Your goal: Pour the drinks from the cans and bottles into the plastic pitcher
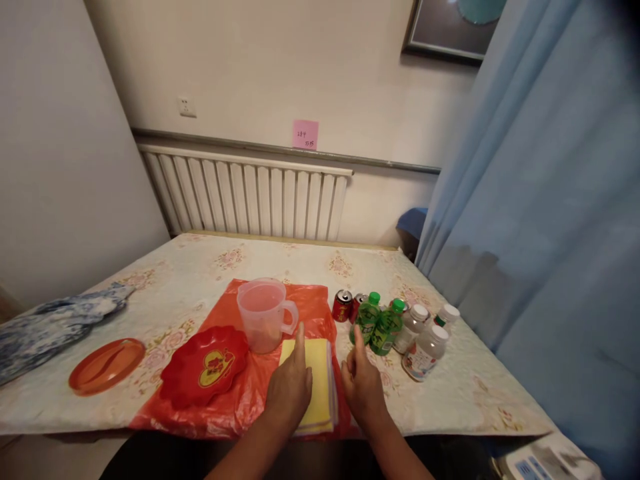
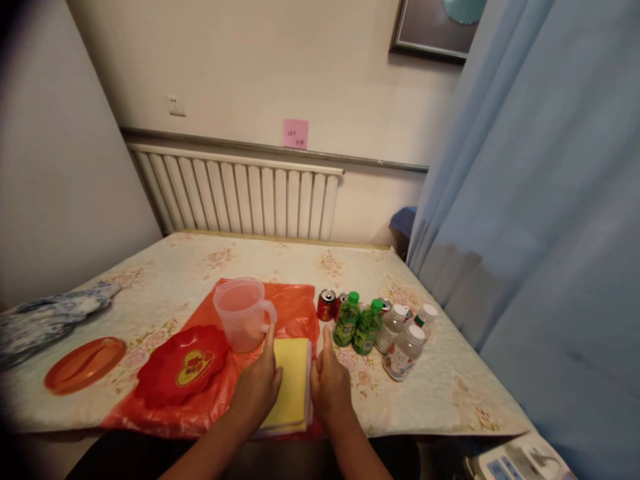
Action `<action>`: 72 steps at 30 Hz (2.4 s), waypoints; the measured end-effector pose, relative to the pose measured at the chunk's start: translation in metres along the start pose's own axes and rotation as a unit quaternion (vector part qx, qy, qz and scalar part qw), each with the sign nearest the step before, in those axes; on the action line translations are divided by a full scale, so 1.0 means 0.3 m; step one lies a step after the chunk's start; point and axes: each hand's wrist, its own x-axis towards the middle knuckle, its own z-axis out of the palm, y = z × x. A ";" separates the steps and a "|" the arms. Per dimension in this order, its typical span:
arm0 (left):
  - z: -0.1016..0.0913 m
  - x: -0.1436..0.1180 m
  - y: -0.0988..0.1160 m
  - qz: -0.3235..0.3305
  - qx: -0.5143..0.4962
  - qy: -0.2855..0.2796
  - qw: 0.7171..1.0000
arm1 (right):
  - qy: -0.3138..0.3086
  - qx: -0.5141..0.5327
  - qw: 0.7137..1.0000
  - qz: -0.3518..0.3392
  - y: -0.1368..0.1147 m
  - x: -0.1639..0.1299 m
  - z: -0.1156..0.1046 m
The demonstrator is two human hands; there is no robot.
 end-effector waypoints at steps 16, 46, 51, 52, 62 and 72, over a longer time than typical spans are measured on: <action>0.072 0.069 -0.050 -0.027 0.059 -0.093 0.994 | -0.148 -0.094 0.983 0.052 0.061 0.035 0.045; 0.157 0.032 -0.074 0.037 -0.066 -0.134 0.988 | 0.219 -0.032 0.961 0.165 0.399 -0.051 -0.229; 0.212 0.011 -0.066 0.048 -0.105 -0.177 0.977 | 0.289 -0.051 0.932 0.214 0.608 -0.002 -0.313; 0.218 0.007 -0.060 0.051 -0.108 -0.185 0.975 | 0.265 -0.036 0.939 0.215 0.640 0.016 -0.316; 0.242 -0.009 -0.037 0.073 -0.121 -0.212 0.967 | 0.218 -0.011 0.948 0.232 0.661 0.074 -0.282; 0.189 -0.026 0.089 0.065 -0.315 -0.173 0.931 | 0.031 0.195 0.962 0.190 0.188 -0.030 -0.216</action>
